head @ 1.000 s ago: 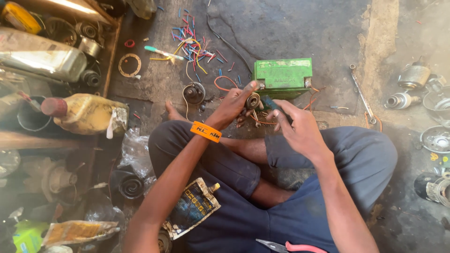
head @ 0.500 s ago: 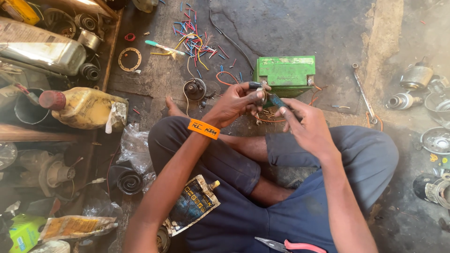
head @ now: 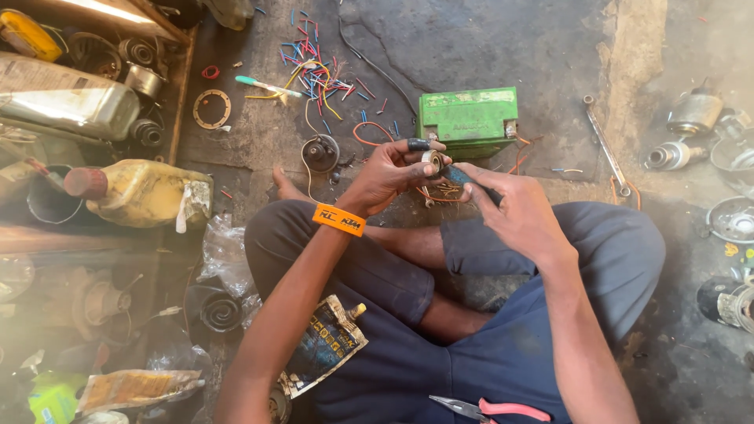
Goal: The person sits on the floor and cleans a small metal bearing with a flat metal tool. They then open a grease packet and apply grease to the bearing by hand, spreading it around the inner ring.
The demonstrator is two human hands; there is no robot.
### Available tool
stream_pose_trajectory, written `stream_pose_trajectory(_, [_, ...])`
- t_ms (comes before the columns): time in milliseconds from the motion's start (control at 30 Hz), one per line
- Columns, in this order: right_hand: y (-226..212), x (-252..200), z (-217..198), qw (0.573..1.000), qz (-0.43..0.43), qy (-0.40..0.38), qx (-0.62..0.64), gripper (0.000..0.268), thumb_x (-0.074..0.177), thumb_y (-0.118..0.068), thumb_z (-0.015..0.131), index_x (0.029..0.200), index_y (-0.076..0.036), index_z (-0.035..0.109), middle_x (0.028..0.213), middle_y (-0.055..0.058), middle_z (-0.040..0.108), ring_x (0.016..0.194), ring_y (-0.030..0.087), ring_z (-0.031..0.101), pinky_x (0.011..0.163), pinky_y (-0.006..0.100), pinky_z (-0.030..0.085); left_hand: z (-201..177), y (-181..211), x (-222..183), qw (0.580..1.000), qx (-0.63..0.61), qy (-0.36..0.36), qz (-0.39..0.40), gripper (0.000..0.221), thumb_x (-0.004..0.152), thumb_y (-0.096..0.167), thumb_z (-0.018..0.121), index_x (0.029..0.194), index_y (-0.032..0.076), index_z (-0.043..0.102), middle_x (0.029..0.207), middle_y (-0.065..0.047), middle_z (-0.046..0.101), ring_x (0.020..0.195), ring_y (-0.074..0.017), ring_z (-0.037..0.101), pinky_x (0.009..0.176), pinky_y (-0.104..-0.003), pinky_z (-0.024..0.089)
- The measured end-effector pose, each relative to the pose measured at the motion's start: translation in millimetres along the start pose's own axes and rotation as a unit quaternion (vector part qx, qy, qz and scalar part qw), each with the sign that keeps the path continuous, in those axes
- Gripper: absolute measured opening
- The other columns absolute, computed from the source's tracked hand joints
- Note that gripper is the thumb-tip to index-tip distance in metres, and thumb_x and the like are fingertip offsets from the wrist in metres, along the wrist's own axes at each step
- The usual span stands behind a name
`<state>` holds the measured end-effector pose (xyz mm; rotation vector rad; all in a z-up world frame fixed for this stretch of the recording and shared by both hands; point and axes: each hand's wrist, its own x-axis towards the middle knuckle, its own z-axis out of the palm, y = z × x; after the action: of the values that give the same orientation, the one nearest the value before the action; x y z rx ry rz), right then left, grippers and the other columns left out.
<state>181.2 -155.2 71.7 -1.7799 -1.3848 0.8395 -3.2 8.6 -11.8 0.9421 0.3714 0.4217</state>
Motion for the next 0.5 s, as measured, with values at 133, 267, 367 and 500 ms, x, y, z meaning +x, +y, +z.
stream_pose_trajectory(133, [8,1,2,0.999,-0.035,0.014,-0.025,0.037,0.096,-0.011,0.065,0.133,-0.014,0.069,0.088,0.008,0.078,0.059,0.019,0.06,0.056,0.034,0.048,1,-2,0,1.0,0.024,0.005,-0.002,0.042,0.093,0.003,0.076,0.132,-0.005,0.063,0.119,-0.016,0.073,0.109,-0.02,0.071,0.097,-0.035,0.062])
stream_pose_trajectory(267, [14,2,2,0.998,-0.061,0.014,-0.014,0.038,0.096,-0.009,0.064,0.133,-0.012,0.068,0.091,0.009,0.077,0.069,0.019,0.068,0.064,0.033,0.052,1,-2,0,1.0,0.008,-0.01,0.0,0.042,0.094,0.004,0.076,0.132,-0.006,0.063,0.119,-0.016,0.072,0.11,-0.0198,0.071,0.098,-0.036,0.062])
stream_pose_trajectory(367, [16,1,2,0.998,-0.064,0.009,-0.01,0.038,0.096,-0.008,0.063,0.133,-0.013,0.069,0.092,0.008,0.077,0.074,0.02,0.07,0.067,0.034,0.053,2,-2,1,1.0,0.011,-0.013,-0.004,0.039,0.097,0.006,0.074,0.132,-0.007,0.063,0.117,-0.015,0.072,0.106,-0.0196,0.071,0.097,-0.036,0.064])
stream_pose_trajectory(500, [18,2,-1,0.996,-0.087,0.007,-0.016,0.038,0.096,-0.007,0.062,0.133,-0.012,0.069,0.094,0.008,0.077,0.076,0.019,0.071,0.068,0.034,0.054,1,-2,2,1.0,0.021,-0.01,-0.014,0.037,0.099,0.014,0.071,0.13,-0.006,0.063,0.114,-0.014,0.073,0.099,-0.02,0.073,0.092,-0.034,0.063])
